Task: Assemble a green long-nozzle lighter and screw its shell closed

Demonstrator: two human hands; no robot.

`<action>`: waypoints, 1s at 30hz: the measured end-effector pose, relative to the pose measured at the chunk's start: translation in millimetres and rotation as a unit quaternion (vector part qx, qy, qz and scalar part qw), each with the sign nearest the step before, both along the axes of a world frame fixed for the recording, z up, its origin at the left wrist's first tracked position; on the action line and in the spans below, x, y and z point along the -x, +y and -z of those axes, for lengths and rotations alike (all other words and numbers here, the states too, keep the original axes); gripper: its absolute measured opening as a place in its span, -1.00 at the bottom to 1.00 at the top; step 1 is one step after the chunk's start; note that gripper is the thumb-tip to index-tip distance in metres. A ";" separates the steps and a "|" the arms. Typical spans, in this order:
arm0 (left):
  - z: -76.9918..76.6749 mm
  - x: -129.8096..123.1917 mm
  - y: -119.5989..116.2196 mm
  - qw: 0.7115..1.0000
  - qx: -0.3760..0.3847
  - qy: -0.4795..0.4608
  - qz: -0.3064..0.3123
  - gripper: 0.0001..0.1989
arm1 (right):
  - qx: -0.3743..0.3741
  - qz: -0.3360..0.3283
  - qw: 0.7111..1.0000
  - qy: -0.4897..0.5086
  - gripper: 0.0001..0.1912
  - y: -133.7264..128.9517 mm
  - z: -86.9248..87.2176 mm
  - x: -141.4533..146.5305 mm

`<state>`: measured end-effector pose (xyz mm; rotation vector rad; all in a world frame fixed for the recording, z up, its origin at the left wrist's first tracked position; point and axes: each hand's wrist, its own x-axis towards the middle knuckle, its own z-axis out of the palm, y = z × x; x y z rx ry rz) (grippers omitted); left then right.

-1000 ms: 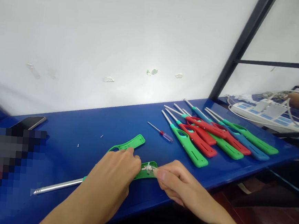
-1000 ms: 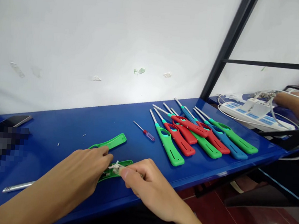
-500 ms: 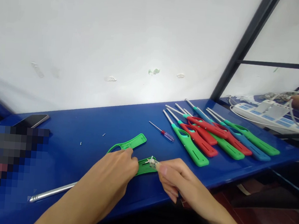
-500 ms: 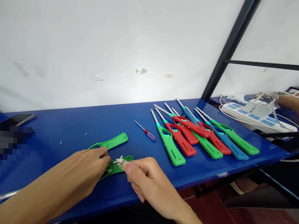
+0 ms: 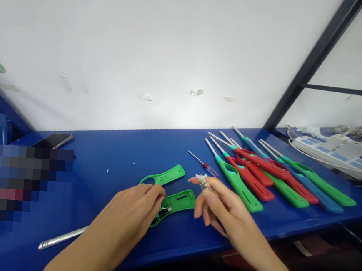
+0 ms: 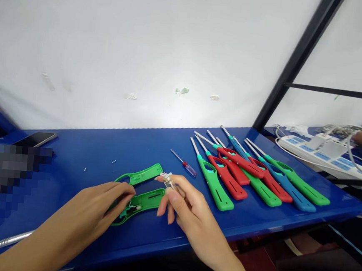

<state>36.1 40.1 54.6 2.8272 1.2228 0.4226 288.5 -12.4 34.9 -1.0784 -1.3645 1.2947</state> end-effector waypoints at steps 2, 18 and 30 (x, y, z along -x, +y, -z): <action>8.7 2.1 -2.4 0.998 -0.015 -0.054 -0.014 -0.66 | -0.059 0.039 0.995 -0.069 -0.61 0.1 0.2 1.7; 32.4 0.9 -11.6 0.963 -0.069 -0.260 0.016 -0.77 | -0.241 0.077 0.940 -0.231 -0.78 -2.2 3.0 15.4; 29.4 3.5 -12.0 0.959 -0.079 -0.264 0.065 -0.78 | -0.271 0.080 0.915 -0.290 -0.83 -1.9 13.3 23.8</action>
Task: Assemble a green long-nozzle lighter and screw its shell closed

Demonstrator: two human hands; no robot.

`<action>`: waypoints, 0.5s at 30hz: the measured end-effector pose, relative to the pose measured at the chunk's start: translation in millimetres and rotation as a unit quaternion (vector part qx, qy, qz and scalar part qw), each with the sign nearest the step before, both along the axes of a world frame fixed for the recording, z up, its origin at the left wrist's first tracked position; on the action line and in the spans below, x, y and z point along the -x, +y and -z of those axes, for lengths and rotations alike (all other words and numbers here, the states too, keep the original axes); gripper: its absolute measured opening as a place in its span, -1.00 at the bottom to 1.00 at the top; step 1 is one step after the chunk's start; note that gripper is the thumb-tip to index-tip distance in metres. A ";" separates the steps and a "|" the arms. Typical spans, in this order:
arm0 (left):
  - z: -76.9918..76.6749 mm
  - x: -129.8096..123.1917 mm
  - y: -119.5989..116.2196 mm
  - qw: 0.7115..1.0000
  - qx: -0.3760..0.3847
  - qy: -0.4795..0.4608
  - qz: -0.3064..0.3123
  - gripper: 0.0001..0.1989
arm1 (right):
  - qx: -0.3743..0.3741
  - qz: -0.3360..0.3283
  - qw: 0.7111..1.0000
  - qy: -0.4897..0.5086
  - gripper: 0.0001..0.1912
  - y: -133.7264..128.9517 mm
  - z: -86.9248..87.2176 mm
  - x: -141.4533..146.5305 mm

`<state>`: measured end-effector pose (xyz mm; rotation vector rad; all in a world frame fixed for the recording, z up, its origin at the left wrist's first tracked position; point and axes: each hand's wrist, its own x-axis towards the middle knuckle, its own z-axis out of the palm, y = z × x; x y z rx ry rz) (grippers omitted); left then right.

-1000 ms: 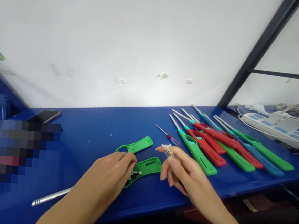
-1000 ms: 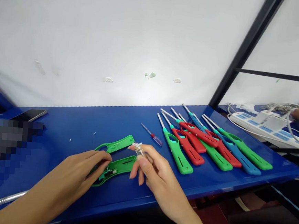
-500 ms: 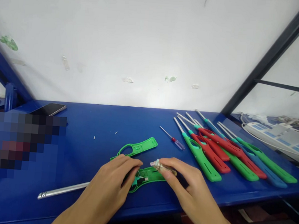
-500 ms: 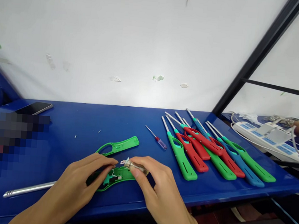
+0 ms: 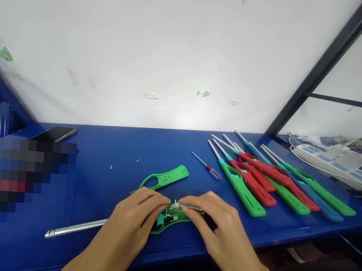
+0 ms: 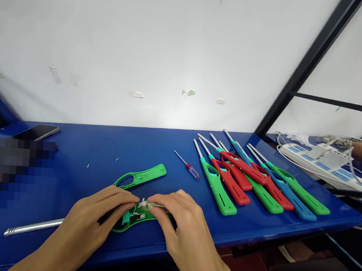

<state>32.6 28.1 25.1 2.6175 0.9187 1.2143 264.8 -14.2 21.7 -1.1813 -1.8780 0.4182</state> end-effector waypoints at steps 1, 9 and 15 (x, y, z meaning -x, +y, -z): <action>0.2 0.1 0.0 1.000 -0.004 0.002 0.002 -0.78 | 0.004 -0.002 1.000 -0.002 -0.83 0.0 -0.5 0.2; -2.2 -2.1 0.3 1.000 -0.028 0.013 0.008 -0.78 | 0.007 -0.003 1.000 0.006 -0.84 0.3 -0.2 0.4; -2.6 -1.3 -2.8 1.000 -0.020 0.022 0.011 -0.77 | 0.000 0.000 1.000 -0.010 -0.83 0.2 -0.5 1.0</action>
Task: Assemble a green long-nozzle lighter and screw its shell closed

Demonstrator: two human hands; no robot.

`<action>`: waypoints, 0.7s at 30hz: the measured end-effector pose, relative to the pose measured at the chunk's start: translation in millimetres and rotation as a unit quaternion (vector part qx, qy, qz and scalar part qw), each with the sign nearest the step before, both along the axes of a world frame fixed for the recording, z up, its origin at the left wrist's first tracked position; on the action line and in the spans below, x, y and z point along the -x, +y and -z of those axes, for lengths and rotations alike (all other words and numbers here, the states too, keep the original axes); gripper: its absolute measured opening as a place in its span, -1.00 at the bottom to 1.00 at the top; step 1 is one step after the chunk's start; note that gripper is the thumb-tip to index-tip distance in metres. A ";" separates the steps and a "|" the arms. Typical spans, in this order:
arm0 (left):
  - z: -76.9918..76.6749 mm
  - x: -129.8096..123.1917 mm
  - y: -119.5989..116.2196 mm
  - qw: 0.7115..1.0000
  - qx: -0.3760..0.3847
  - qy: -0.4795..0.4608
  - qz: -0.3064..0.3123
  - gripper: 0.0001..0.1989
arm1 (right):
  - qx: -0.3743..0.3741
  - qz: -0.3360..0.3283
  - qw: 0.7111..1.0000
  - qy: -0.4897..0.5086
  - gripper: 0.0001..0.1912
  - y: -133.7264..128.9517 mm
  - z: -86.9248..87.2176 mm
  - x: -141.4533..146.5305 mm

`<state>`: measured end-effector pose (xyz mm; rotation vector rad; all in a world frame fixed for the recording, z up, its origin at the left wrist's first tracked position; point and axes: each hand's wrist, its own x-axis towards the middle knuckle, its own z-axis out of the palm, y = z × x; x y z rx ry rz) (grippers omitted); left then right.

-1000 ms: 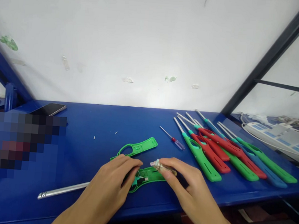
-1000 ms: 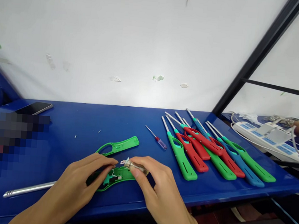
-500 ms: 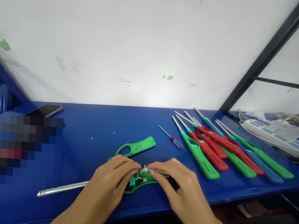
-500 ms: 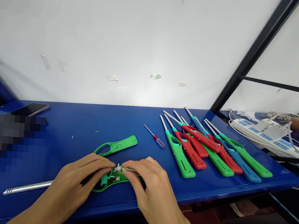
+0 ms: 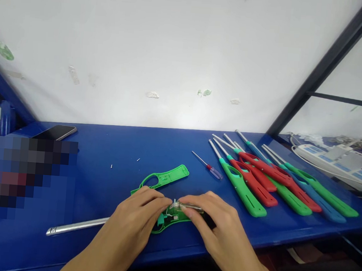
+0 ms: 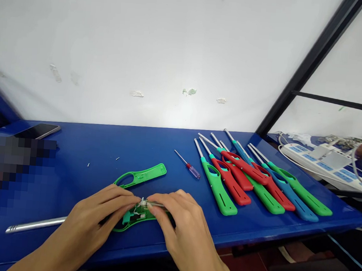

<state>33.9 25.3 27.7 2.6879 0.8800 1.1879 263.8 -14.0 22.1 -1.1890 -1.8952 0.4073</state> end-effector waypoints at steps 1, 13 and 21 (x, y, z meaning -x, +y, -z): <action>0.4 0.1 -0.4 1.000 0.002 0.001 0.001 -0.76 | 0.000 0.000 1.000 -0.001 -0.83 0.1 -0.1 0.1; 6.0 -1.5 -4.0 0.995 0.090 0.000 -0.046 -0.79 | -0.043 -0.021 0.999 -0.013 -0.81 1.1 -2.0 -0.7; 12.7 1.4 -3.6 0.994 0.103 0.009 -0.039 -0.76 | -0.051 -0.029 0.998 -0.025 -0.79 1.1 -1.7 0.7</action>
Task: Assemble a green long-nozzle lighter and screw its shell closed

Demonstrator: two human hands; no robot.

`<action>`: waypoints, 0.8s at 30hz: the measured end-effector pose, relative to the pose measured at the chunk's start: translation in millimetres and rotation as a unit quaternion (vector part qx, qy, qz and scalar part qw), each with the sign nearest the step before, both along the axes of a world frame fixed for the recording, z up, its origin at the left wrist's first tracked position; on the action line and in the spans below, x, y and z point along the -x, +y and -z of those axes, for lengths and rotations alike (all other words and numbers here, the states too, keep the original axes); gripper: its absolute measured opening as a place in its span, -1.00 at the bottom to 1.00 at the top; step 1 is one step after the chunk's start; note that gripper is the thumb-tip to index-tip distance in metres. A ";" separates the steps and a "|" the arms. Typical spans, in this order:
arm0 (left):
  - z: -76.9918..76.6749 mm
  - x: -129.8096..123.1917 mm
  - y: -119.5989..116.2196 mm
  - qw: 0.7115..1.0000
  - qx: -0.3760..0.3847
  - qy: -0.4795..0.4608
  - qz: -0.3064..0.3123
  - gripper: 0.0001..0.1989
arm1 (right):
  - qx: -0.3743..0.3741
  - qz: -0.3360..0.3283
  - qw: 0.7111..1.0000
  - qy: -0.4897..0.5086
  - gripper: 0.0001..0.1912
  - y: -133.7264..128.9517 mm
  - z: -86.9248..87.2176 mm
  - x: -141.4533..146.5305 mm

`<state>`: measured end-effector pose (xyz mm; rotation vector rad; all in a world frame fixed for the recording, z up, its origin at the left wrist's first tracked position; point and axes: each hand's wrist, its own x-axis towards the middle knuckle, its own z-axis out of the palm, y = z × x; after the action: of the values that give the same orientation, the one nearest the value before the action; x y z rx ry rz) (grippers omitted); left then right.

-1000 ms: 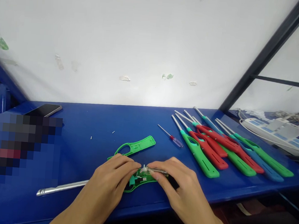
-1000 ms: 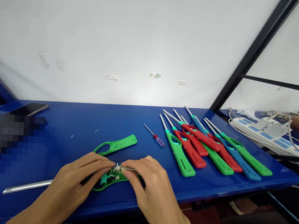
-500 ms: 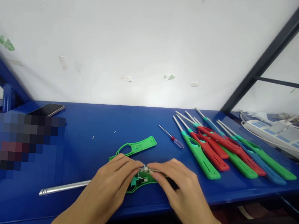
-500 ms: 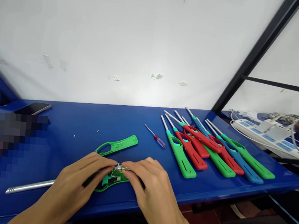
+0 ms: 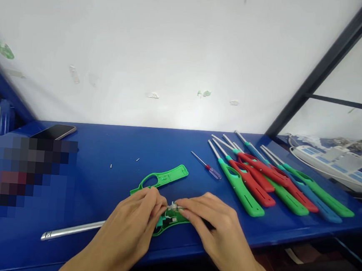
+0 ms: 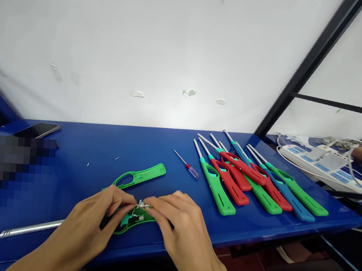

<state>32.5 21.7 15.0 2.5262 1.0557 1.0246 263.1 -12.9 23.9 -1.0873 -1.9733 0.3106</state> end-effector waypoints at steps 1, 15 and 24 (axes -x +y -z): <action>-0.2 0.0 0.0 1.000 0.001 0.002 0.002 -0.76 | -0.002 0.000 1.000 0.000 -0.78 -0.1 0.1 0.0; -0.4 1.8 -1.9 1.000 -0.002 0.008 0.009 -0.81 | -0.009 -0.017 1.000 -0.011 -0.79 -0.3 1.6 -0.2; -7.8 -2.8 -1.6 0.995 -0.092 0.023 0.015 -0.86 | -0.044 0.019 0.999 0.008 -0.78 -3.9 1.3 -0.6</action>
<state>35.3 20.1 22.8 2.7146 0.9745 1.1069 263.7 -16.8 22.5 -1.0612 -1.9319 0.2093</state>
